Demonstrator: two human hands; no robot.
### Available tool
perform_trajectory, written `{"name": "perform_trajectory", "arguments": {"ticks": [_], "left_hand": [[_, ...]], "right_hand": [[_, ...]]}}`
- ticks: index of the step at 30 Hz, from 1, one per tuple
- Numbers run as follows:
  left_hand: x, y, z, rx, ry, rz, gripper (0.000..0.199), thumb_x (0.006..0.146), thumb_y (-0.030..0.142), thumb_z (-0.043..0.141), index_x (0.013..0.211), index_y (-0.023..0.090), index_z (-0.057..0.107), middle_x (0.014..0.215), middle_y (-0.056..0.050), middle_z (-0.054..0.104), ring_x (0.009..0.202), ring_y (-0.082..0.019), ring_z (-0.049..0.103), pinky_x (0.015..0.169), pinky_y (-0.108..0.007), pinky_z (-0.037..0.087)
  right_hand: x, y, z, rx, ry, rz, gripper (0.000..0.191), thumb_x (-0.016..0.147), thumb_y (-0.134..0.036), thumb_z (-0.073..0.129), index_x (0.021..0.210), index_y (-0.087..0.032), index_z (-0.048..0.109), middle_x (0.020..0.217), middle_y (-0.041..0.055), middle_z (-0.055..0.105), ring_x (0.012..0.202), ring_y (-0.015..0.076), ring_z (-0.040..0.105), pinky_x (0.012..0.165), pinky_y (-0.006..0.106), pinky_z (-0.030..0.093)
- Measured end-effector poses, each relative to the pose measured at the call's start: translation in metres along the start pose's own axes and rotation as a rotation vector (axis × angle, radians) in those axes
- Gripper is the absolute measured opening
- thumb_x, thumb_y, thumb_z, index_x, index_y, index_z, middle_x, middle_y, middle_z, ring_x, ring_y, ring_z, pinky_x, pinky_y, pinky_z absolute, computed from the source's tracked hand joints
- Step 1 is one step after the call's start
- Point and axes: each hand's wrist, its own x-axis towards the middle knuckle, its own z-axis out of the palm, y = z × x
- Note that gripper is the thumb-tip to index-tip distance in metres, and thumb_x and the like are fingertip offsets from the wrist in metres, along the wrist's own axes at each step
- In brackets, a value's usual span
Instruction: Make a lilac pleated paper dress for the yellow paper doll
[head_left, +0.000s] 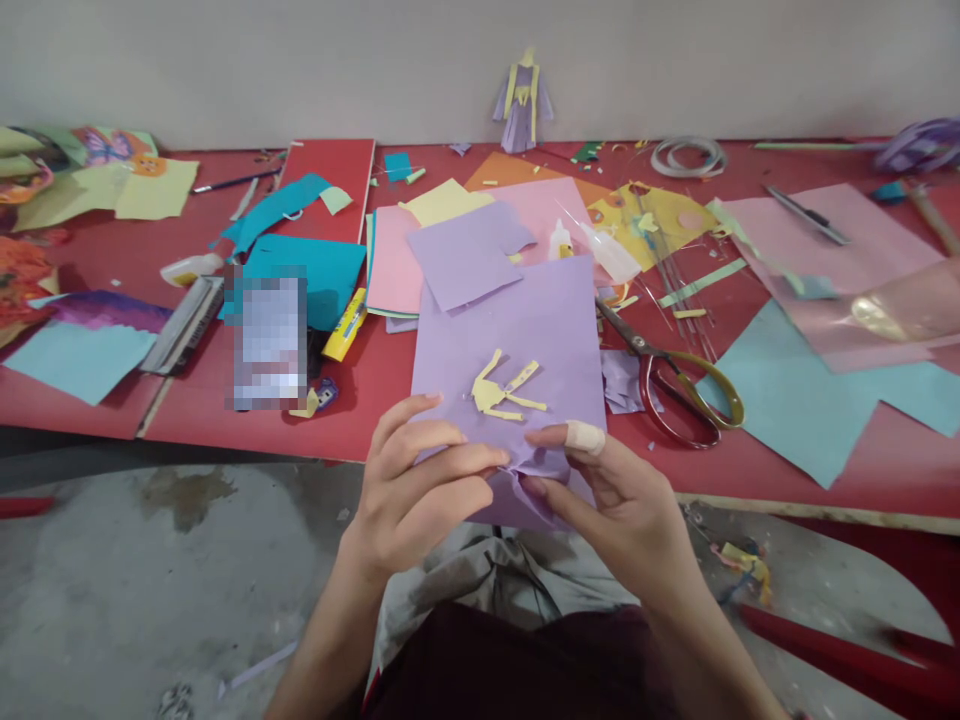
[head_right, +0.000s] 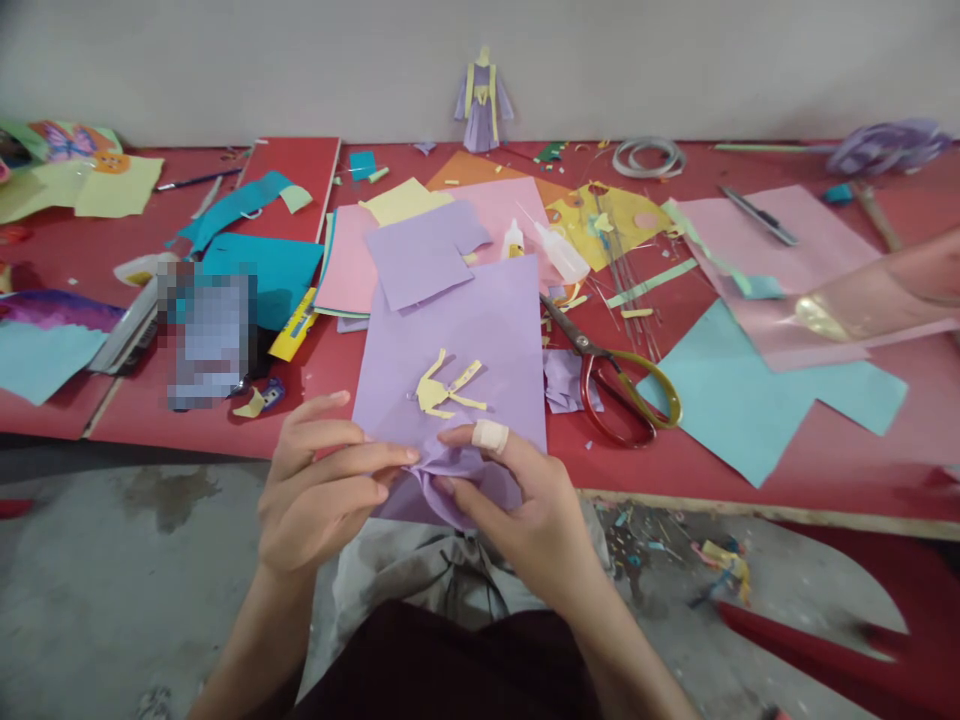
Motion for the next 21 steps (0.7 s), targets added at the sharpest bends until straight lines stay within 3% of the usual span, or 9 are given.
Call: {"name": "perform_trajectory", "arguments": {"ticks": [4, 8, 12, 15, 21], "left_hand": [[0.002, 0.0, -0.003, -0.018, 0.011, 0.041, 0.021, 0.092, 0.008, 0.062, 0.076, 0.022, 0.059, 0.095, 0.003, 0.081, 0.083, -0.015, 0.063, 0.104, -0.044, 0.053], [0.006, 0.001, -0.005, -0.071, -0.03, 0.066, 0.023, 0.096, 0.009, 0.055, 0.077, 0.021, 0.061, 0.096, 0.004, 0.081, 0.082, -0.014, 0.062, 0.103, -0.04, 0.053], [0.008, 0.002, -0.005, -0.094, -0.041, 0.065, 0.02, 0.095, 0.009, 0.057, 0.081, 0.021, 0.065, 0.095, 0.003, 0.081, 0.081, -0.014, 0.063, 0.101, -0.038, 0.054], [0.008, 0.003, -0.004, -0.077, -0.049, 0.05, 0.013, 0.092, 0.009, 0.065, 0.097, 0.02, 0.071, 0.093, 0.001, 0.081, 0.08, -0.014, 0.064, 0.1, -0.037, 0.054], [0.001, 0.002, 0.002, -0.043, -0.074, 0.007, 0.019, 0.089, 0.009, 0.07, 0.101, 0.023, 0.074, 0.095, 0.005, 0.081, 0.083, -0.013, 0.065, 0.101, -0.036, 0.053]], "right_hand": [[0.002, 0.0, -0.003, 0.045, -0.018, -0.054, 0.027, 0.089, -0.031, 0.072, 0.116, -0.032, 0.07, 0.109, 0.0018, 0.074, 0.098, 0.0172, 0.069, 0.087, 0.03, 0.055], [0.007, -0.002, -0.007, 0.099, -0.035, 0.042, 0.032, 0.093, -0.036, 0.067, 0.124, -0.027, 0.068, 0.109, 0.0067, 0.074, 0.09, 0.0178, 0.069, 0.079, 0.031, 0.058], [0.01, -0.005, -0.01, 0.11, -0.103, 0.149, 0.027, 0.09, -0.039, 0.07, 0.11, -0.023, 0.074, 0.1, 0.0062, 0.075, 0.08, 0.0151, 0.068, 0.072, 0.027, 0.058], [0.011, -0.005, -0.01, 0.197, -0.164, 0.218, 0.026, 0.087, -0.04, 0.072, 0.107, -0.022, 0.073, 0.095, 0.0047, 0.074, 0.077, 0.0136, 0.067, 0.069, 0.024, 0.058], [0.011, -0.004, -0.008, 0.187, -0.151, 0.17, 0.014, 0.087, -0.034, 0.074, 0.089, -0.021, 0.07, 0.086, 0.0015, 0.069, 0.082, 0.0139, 0.066, 0.074, 0.024, 0.056]]}}
